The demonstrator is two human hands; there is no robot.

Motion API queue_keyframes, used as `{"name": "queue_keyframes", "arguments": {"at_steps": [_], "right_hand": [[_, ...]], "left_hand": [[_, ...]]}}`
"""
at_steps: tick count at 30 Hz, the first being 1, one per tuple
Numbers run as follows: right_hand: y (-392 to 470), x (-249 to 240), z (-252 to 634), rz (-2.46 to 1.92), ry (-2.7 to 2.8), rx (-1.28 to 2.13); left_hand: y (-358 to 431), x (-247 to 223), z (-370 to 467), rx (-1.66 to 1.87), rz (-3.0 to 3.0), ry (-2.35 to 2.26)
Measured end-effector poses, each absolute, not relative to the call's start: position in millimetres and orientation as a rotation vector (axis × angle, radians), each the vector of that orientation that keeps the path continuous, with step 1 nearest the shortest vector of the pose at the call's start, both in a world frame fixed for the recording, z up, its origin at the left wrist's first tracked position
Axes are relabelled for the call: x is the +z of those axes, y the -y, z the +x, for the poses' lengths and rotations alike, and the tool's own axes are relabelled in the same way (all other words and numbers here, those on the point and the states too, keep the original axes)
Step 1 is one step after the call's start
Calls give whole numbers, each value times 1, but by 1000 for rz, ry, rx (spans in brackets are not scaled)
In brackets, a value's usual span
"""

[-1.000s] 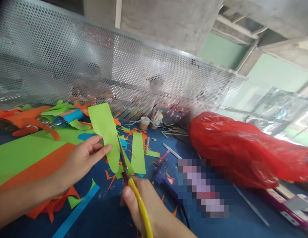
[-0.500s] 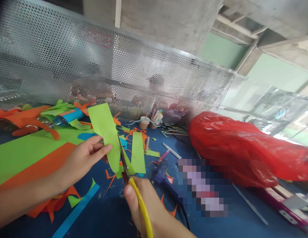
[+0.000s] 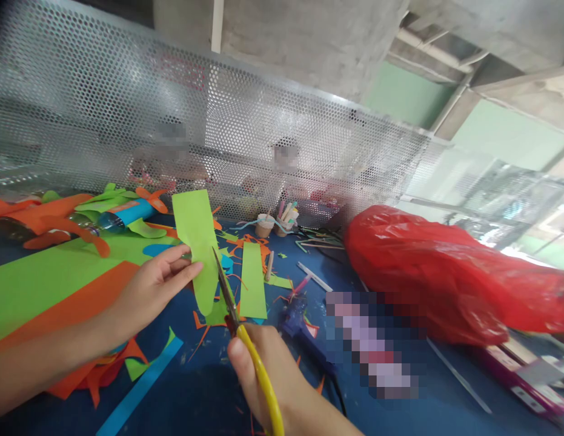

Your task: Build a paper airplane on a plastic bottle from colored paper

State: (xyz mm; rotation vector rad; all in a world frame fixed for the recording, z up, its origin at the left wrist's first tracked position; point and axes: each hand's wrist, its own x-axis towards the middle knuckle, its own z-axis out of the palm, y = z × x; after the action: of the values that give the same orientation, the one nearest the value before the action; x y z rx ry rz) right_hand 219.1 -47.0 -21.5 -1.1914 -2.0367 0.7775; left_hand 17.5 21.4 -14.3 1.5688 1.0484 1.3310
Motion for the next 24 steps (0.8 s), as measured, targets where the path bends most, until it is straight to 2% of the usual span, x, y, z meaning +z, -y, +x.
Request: {"name": "queue_keyframes", "arguments": {"at_steps": [24], "right_hand": [[51, -22, 219, -1235, 2083, 784]], "left_hand": [[-23, -10, 12, 1334, 1548, -1079]]}}
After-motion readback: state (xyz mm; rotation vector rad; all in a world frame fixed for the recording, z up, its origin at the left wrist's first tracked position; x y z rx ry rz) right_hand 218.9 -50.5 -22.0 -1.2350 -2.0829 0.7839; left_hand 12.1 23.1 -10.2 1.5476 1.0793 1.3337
